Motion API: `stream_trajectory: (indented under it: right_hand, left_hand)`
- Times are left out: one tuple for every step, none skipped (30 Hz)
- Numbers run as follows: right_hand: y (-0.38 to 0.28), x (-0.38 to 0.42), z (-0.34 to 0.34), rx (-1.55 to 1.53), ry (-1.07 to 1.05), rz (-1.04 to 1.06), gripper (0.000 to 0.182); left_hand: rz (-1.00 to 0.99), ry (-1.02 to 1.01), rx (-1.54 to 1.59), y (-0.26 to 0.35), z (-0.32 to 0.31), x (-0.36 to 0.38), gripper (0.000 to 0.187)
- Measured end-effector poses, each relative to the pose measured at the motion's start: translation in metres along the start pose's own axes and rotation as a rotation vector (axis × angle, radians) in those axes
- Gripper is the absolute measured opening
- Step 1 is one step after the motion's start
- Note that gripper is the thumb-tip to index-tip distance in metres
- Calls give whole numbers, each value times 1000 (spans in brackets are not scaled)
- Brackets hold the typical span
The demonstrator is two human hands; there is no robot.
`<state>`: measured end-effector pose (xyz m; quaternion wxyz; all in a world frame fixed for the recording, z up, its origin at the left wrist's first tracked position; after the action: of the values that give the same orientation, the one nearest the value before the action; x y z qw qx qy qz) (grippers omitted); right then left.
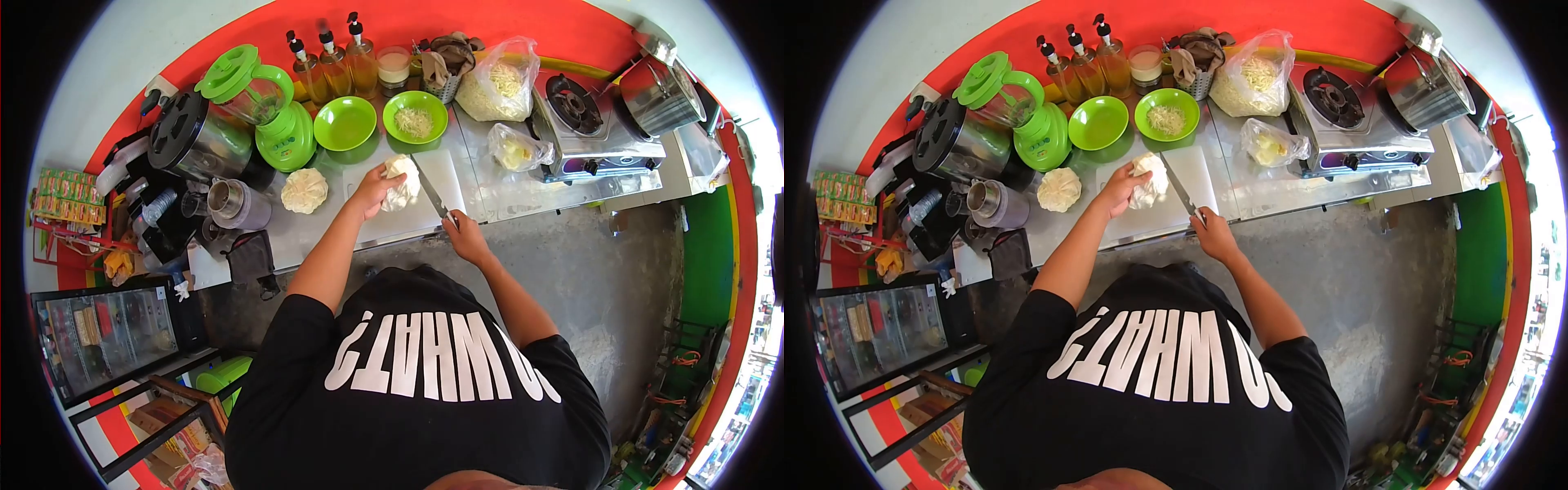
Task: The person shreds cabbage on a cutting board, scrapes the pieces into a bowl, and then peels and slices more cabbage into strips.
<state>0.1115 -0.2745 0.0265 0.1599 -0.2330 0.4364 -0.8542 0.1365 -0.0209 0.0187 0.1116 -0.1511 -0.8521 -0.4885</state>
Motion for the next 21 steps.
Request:
stream_trajectory:
  right_hand:
    - [1,1,1,-2,31,17,30]
    - [2,3,1,-4,61,33,29]
    - [4,4,0,-3,64,30,29]
    - [5,5,0,-19,52,18,31]
    - [7,5,-1,-35,40,6,32]
    - [6,6,-1,-36,41,1,32]
    - [6,7,-1,-15,24,3,33]
    - [5,8,-3,5,5,5,33]
    - [3,10,-4,2,1,1,33]
    - [-2,10,-5,58,-8,32,33]
    - [-7,10,-7,115,-17,65,34]
    - [-10,9,-10,114,-22,66,34]
    - [-15,8,-13,199,-19,99,33]
    - [-21,7,-18,284,-16,132,33]
    - [-27,6,-22,284,-21,134,33]
    - [-32,4,-27,365,-47,85,32]
    - [-36,2,-32,445,-71,35,31]
    - [-39,1,-35,444,-75,33,31]
    - [-41,-1,-39,488,-88,-2,30]
    - [-42,-2,-42,532,-101,-36,30]
    - [-45,-2,-43,532,-105,-36,30]
  left_hand:
    - [95,-32,82,-12,6,0,44]
    - [97,-36,81,-22,11,0,44]
    - [135,10,48,-38,22,-2,44]
    - [172,57,14,-45,26,1,45]
    - [208,123,-31,-49,31,4,46]
    - [213,121,-31,-52,35,4,46]
    - [169,160,-129,-51,41,5,48]
    - [125,199,-227,-51,47,7,50]
    - [131,202,-226,-51,46,9,50]
    - [99,302,-406,-44,51,12,55]
    - [65,402,-586,-37,55,16,60]
    - [66,407,-585,-36,53,19,60]
    - [52,516,-705,-33,52,23,66]
    - [38,624,-826,-30,50,28,72]
    - [41,629,-824,-30,45,31,72]
    - [43,653,-851,-28,40,35,75]
    - [45,675,-879,-26,35,37,78]
    - [50,676,-879,-31,34,36,78]
    - [36,716,-934,-32,33,35,77]
    - [21,756,-990,-34,33,36,75]
    - [25,758,-989,-32,26,38,75]
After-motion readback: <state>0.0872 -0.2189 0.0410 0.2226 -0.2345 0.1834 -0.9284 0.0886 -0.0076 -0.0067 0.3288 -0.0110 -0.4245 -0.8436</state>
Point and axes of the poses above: each hand's wrist, its own x-axis away from the middle knuckle, its own z-axis out of the back of the hand, y = z × x, the point moved 5 cm from there along -x, towards the middle knuckle, and after that the axes turned 6 degrees about -y, right-handed, at the moved point
